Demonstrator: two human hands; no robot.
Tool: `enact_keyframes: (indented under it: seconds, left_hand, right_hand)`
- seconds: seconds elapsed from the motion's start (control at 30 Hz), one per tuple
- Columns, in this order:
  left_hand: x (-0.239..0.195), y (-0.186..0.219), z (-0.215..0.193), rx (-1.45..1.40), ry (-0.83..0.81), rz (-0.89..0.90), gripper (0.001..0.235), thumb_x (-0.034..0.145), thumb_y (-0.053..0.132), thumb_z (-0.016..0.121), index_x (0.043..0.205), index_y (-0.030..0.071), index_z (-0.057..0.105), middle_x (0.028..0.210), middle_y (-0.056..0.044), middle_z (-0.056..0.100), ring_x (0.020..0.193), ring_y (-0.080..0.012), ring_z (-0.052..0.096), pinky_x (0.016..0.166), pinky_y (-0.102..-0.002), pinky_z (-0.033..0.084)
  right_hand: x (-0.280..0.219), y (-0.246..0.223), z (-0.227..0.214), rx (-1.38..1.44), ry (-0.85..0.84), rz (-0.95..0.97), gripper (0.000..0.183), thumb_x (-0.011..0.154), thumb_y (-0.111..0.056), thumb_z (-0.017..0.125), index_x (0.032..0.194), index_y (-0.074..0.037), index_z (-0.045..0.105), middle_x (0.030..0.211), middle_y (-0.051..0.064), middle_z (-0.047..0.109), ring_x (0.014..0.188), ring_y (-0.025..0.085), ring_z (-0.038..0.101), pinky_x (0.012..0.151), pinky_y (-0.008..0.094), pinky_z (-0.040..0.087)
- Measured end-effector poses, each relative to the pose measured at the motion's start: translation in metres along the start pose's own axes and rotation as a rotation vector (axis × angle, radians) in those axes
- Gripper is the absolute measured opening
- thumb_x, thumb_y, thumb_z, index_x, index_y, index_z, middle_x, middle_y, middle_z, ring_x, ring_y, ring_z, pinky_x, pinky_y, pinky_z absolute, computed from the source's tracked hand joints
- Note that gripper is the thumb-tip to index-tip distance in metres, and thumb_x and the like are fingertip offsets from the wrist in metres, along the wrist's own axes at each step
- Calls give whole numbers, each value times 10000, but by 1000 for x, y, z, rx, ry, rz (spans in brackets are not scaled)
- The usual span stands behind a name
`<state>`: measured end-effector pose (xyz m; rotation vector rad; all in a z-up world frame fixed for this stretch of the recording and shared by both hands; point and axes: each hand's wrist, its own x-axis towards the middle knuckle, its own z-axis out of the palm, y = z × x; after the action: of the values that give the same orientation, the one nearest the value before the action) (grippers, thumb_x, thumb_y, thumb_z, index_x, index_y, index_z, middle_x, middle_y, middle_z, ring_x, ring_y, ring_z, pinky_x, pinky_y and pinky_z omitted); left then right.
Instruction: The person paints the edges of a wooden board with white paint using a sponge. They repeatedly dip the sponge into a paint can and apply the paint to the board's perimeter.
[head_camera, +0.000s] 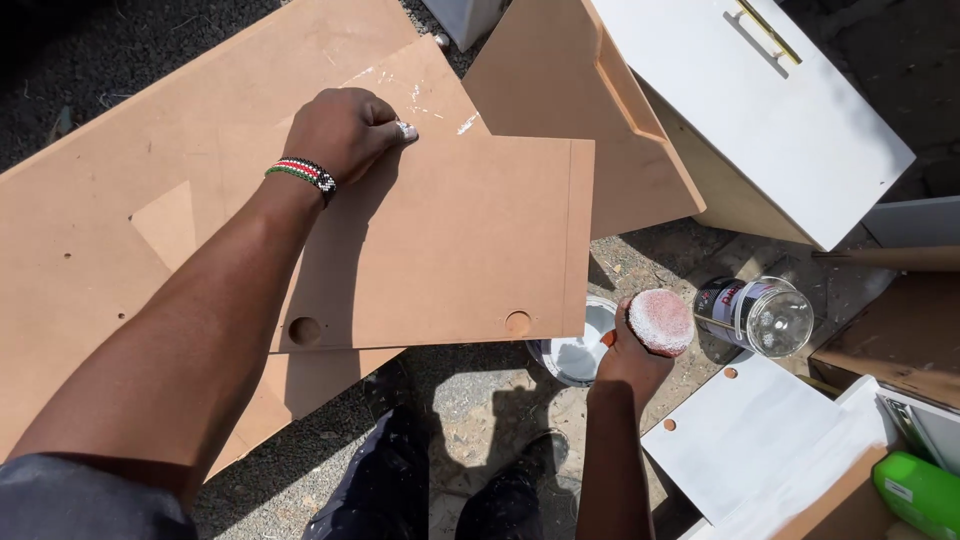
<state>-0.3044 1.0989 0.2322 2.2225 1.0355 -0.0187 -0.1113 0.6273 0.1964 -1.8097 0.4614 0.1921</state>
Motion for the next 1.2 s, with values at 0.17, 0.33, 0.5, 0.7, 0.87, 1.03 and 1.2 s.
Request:
enact_keyframes:
  seconds: [0.17, 0.33, 0.5, 0.7, 0.87, 1.03, 1.2]
  left_hand:
    - [-45, 79, 33, -120, 290, 218, 34, 1072, 160, 925, 1079, 158, 892, 1036, -45, 706, 1070, -294, 754, 915, -464, 620]
    - [-206, 185, 125, -539, -189, 195, 142, 1062, 241, 798, 953, 153, 774, 963, -44, 728, 980, -328, 765, 839, -493, 651]
    - [-323, 194, 272, -790, -479, -138, 232, 1159, 143, 621, 1011, 133, 799, 977, -76, 781, 982, -403, 813, 876, -518, 704]
    - [-304, 179, 331, -614, -357, -470, 413, 1220, 366, 722, 909, 106, 642, 839, -116, 642, 884, -333, 737, 835, -444, 597]
    - [-262, 197, 347, -661, -307, -613, 122, 1134, 184, 743, 1100, 104, 828, 876, -99, 776, 925, -309, 779, 856, -458, 612]
    - [-255, 195, 381, -668, -227, -653, 123, 1111, 191, 745, 1085, 100, 824, 888, -151, 789, 965, -389, 796, 864, -528, 625]
    - [-265, 180, 397, -690, -294, -742, 377, 1212, 354, 614, 959, 103, 737, 835, -194, 729, 907, -409, 746, 862, -528, 590]
  right_hand:
    - [33, 20, -29, 38, -130, 4, 500, 876, 134, 973, 1302, -43, 781, 1078, 203, 864, 767, 292, 846, 467, 285, 492]
    - [54, 85, -95, -246, -270, 123, 508, 962, 27, 910, 1447, 1, 761, 1168, 164, 826, 912, 188, 674, 688, 387, 524]
    - [65, 112, -135, -82, -474, 521, 245, 923, -183, 709, 1167, -187, 712, 953, -16, 691, 791, 85, 554, 694, 248, 356]
    - [66, 83, -127, -407, -683, 392, 499, 1171, -555, 704, 1222, -69, 807, 963, 36, 569, 814, 129, 484, 704, 306, 379]
    - [109, 116, -111, -486, -803, 368, 492, 1207, -464, 712, 1390, -8, 747, 838, 156, 715, 686, 208, 707, 626, 327, 548]
    - [125, 116, -74, -625, -866, 228, 492, 1061, -167, 853, 1507, -11, 715, 765, 167, 756, 603, 221, 789, 493, 309, 616]
    - [95, 88, -30, -1058, -780, -194, 365, 1149, -110, 736, 1494, -38, 830, 1109, 234, 842, 898, 266, 826, 829, 433, 669]
